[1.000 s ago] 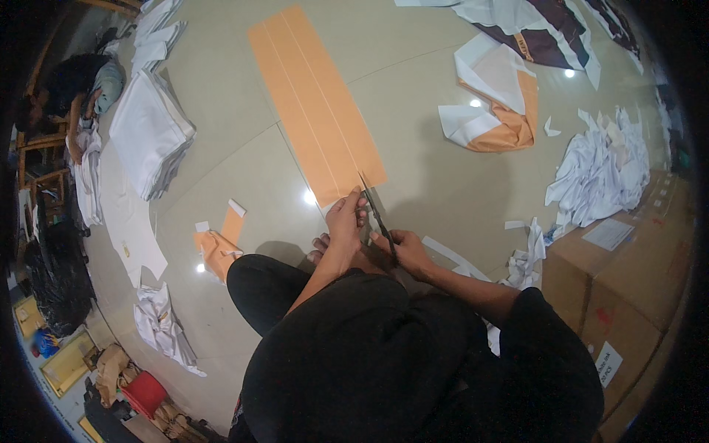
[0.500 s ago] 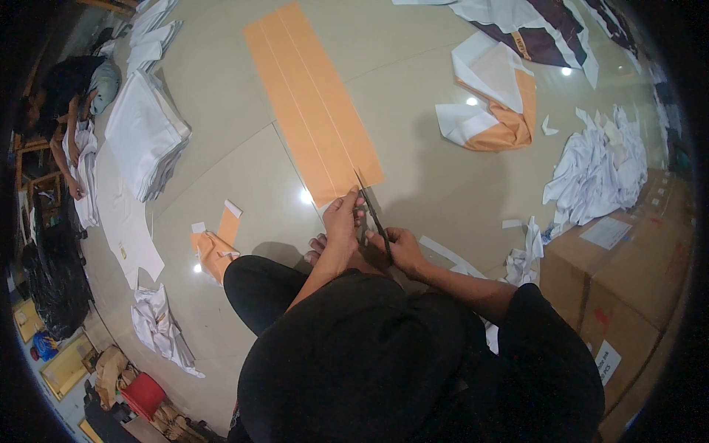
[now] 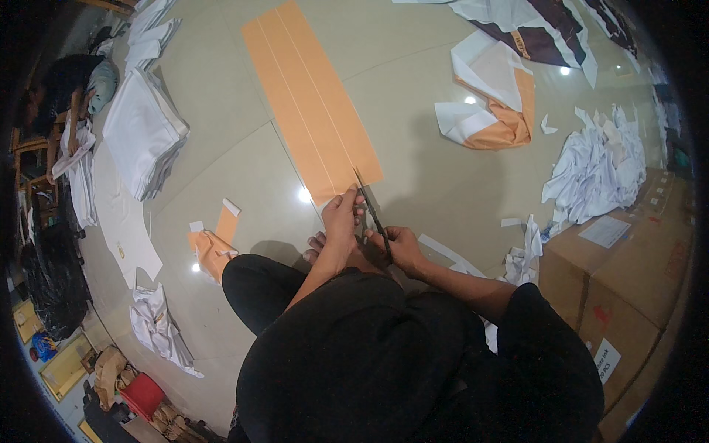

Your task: The person sits on the floor and uses scissors to cut a large piece of orange fabric into long, narrow strips. The person holds the fabric with one hand and cuts along pre-marked lines with the other.

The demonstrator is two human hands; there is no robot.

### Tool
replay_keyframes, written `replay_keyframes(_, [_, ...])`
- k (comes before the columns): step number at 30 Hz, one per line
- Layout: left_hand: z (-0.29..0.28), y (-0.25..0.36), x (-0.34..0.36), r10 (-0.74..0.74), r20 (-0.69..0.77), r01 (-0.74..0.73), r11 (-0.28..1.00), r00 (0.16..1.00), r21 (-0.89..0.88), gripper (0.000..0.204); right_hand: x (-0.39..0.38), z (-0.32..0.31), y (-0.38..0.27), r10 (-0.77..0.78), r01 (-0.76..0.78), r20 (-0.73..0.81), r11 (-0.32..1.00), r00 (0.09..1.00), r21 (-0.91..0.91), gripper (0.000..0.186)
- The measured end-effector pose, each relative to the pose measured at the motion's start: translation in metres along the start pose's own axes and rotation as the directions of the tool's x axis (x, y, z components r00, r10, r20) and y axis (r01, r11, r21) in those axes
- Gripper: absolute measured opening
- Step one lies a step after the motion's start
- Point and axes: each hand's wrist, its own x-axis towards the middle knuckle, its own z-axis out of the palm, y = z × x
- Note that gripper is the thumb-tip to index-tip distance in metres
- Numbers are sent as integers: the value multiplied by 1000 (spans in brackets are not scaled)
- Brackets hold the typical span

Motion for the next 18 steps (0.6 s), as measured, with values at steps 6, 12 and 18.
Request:
replay_keyframes(6, [-1, -3, 4, 2, -6, -2, 1000, 1000, -1, 25, -2, 1, -3, 7, -7, 5, 1000, 1000, 7, 42])
replay_keyframes(12, [-1, -4, 4, 22, 2, -22, 1000, 1000, -4, 25, -1, 1, -1, 5, -5, 10, 1000, 1000, 21, 41])
replay_keyframes(18, [0, -3, 3, 29, 5, -29, 999, 1000, -14, 25, -1, 2, -2, 9, -9, 2, 1000, 1000, 12, 41])
